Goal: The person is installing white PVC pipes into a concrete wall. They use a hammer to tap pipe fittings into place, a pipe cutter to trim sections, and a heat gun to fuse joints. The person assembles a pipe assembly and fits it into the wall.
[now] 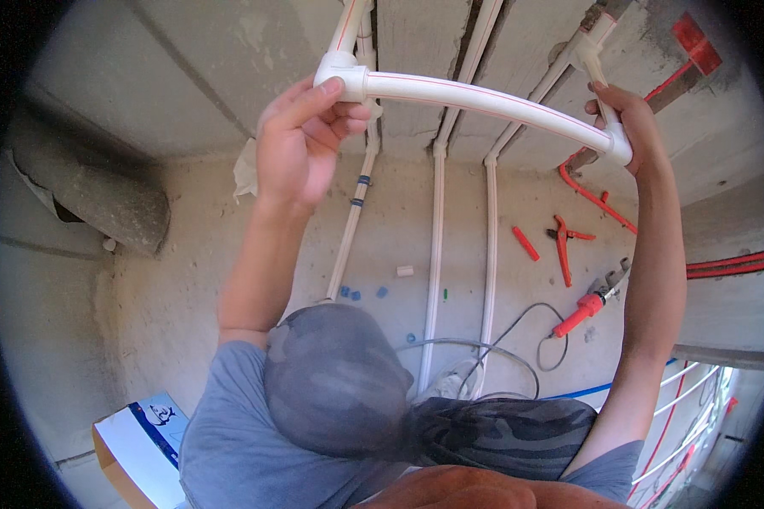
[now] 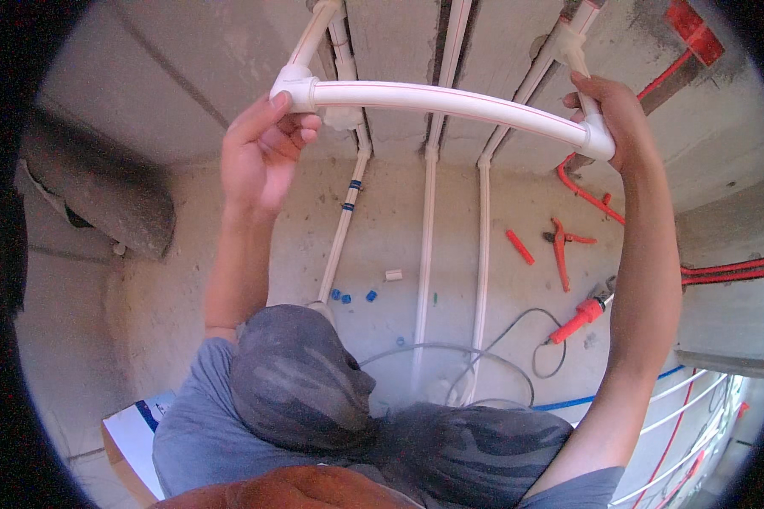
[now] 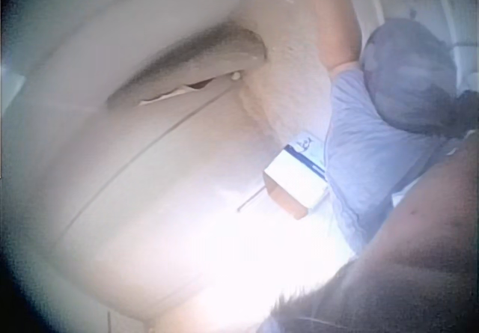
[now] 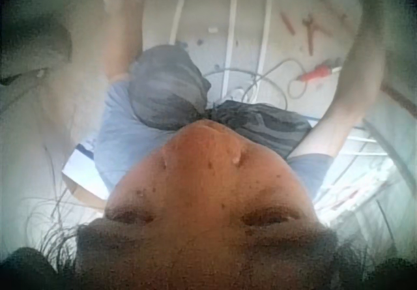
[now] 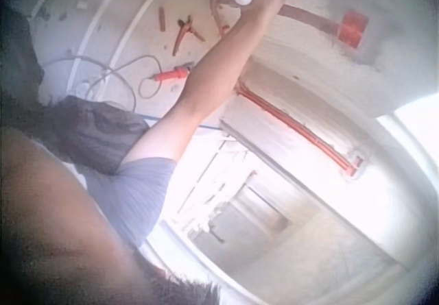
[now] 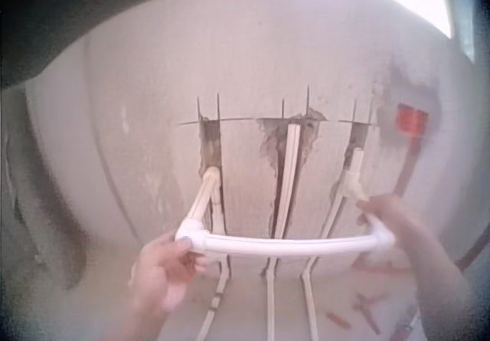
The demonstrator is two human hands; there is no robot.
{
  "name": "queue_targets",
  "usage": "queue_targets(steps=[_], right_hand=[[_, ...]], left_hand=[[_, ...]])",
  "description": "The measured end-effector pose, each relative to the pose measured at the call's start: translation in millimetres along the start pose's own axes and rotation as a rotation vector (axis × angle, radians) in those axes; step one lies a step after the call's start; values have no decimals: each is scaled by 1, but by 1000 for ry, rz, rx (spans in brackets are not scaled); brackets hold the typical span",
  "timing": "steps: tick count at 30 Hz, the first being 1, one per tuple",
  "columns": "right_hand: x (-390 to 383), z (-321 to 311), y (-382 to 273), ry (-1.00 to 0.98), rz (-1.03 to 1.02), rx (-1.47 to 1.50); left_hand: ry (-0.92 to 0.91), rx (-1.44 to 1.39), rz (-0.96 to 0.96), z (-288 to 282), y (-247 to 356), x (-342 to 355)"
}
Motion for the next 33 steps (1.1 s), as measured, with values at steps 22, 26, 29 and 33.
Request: queue_targets(steps=[22, 26, 29, 33], right_hand=[[3, 2, 0, -15, 26, 42], [-2, -3, 3, 24, -40, 46], [20, -12, 10, -35, -37, -55], [-1, -4, 0, -109, 4, 110]], left_hand=[[62, 54, -163, 12, 10, 22], [168, 128, -195, 33, 10, 32], [189, 217, -256, 30, 7, 41], [240, 276, -219, 24, 4, 46]])
Point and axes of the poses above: each hand's wrist, its own x-axis towards the middle knuckle, its own z-axis out of the palm, y = z × x, the point moved 2 cm from there along x, towards the middle knuckle, and after that the axes turned 9 degrees about y, right-handed, at the moved point
